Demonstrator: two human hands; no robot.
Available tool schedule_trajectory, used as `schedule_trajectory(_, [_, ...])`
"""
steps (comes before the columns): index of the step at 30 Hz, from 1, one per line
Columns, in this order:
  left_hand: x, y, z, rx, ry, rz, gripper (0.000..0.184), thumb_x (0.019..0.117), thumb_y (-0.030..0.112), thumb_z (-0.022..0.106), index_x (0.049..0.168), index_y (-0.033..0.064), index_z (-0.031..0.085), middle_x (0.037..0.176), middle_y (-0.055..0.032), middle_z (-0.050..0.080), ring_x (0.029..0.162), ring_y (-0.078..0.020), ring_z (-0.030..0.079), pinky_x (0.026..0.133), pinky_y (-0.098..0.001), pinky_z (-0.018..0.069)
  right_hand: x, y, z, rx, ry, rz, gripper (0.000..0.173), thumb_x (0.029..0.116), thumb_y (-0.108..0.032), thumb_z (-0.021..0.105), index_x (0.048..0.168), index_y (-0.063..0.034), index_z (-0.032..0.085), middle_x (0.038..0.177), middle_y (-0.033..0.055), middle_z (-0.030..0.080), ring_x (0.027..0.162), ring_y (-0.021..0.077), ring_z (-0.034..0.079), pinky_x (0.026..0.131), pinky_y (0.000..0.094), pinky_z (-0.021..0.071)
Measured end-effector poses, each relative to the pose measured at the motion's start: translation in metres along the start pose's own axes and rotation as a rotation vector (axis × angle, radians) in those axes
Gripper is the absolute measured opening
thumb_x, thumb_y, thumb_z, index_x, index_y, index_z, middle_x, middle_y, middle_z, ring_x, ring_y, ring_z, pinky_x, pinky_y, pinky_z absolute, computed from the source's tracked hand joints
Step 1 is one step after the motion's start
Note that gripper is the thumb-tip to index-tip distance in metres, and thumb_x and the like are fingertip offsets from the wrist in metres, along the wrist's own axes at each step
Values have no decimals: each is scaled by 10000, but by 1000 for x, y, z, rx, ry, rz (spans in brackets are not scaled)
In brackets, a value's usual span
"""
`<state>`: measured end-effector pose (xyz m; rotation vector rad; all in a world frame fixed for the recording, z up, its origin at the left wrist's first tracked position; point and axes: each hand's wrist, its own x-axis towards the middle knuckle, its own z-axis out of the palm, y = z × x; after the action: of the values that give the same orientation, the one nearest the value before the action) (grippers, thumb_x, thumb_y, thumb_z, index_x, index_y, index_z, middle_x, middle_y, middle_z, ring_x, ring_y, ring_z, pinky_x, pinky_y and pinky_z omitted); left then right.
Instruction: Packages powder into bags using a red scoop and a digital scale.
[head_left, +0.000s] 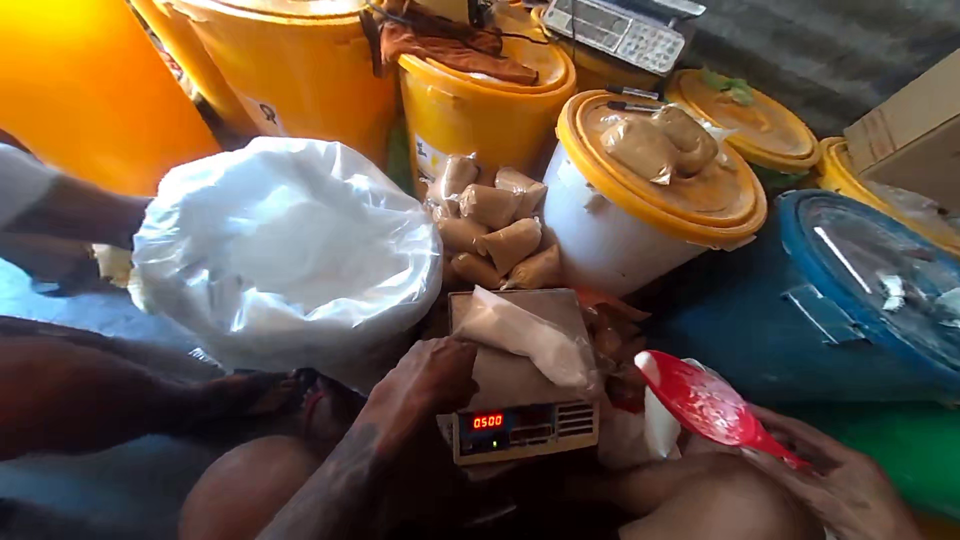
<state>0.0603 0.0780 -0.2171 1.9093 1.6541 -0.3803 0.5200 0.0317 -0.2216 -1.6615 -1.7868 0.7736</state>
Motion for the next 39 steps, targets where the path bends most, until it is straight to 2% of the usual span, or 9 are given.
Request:
schedule_trajectory(7, [-4, -1, 1, -18, 32, 15, 409, 983, 390, 657, 1257, 86, 645, 1159, -185, 679, 1103, -399, 659, 911, -611, 527, 55, -75, 27, 61, 5, -281, 560, 808, -239, 802, 1319, -54, 665, 1062, 34, 745, 887, 67, 704, 778, 222, 601])
schedule_trajectory(11, [1, -5, 3, -36, 19, 4, 415, 982, 382, 657, 1276, 89, 646, 1197, -181, 676, 1132, -398, 654, 923, -622, 525, 103, -152, 85, 62, -66, -402, 475, 825, -184, 799, 1271, -64, 689, 1059, 31, 751, 923, 49, 708, 824, 225, 601])
schedule_trajectory(17, [4, -13, -2, -41, 15, -46, 390, 974, 367, 663, 1254, 95, 657, 1190, -185, 678, 1151, -399, 645, 934, -625, 519, 145, -273, 189, -195, -180, -518, 390, 838, -177, 828, 1211, -163, 714, 995, 101, 744, 838, 283, 719, 702, 560, 588])
schedule_trajectory(20, [6, -19, -2, -52, 39, -34, 406, 969, 393, 657, 1254, 103, 661, 1183, -178, 684, 1139, -393, 653, 929, -627, 521, 156, -311, 241, -266, -251, -621, 396, 828, -184, 808, 1205, -139, 698, 985, 156, 720, 864, 363, 702, 671, 589, 568])
schedule_trajectory(24, [5, -23, -6, -58, 55, -28, 391, 969, 384, 654, 1224, 88, 665, 1164, -180, 685, 1127, -390, 654, 914, -623, 522, 112, -331, 207, -331, -342, -665, 334, 871, -331, 823, 1107, -131, 698, 1082, 108, 682, 994, 296, 670, 864, 502, 560])
schedule_trajectory(28, [-3, -22, -10, -57, 70, -35, 364, 975, 377, 645, 1201, 92, 667, 1150, -166, 686, 1105, -380, 663, 892, -611, 535, 143, -286, 199, -204, -244, -769, 261, 995, -316, 678, 859, -94, 668, 827, 84, 641, 732, 237, 645, 646, 445, 557])
schedule_trajectory(30, [-3, -22, -9, -60, 81, -34, 340, 976, 362, 642, 1177, 89, 673, 1128, -163, 688, 1086, -376, 666, 878, -603, 537, 163, -253, 182, -208, -253, -802, 170, 1011, -150, 629, 1125, -135, 754, 1045, 71, 720, 928, 201, 700, 841, 426, 593])
schedule_trajectory(33, [2, -18, -4, -59, 125, 6, 343, 979, 340, 641, 1216, 93, 660, 1151, -168, 680, 1079, -379, 668, 879, -602, 539, 181, -191, 143, -322, -331, -612, 453, 1002, -127, 629, 1449, -188, 593, 1251, 113, 676, 1074, 253, 678, 945, 498, 559])
schedule_trajectory(39, [29, 41, 24, -100, 476, 261, 585, 948, 335, 709, 1475, 148, 538, 1519, -134, 519, 1348, -364, 535, 1038, -612, 464, 178, -74, 91, -134, -169, -407, 361, 946, -288, 690, 1200, -31, 708, 1061, 144, 720, 900, 203, 696, 839, 412, 591])
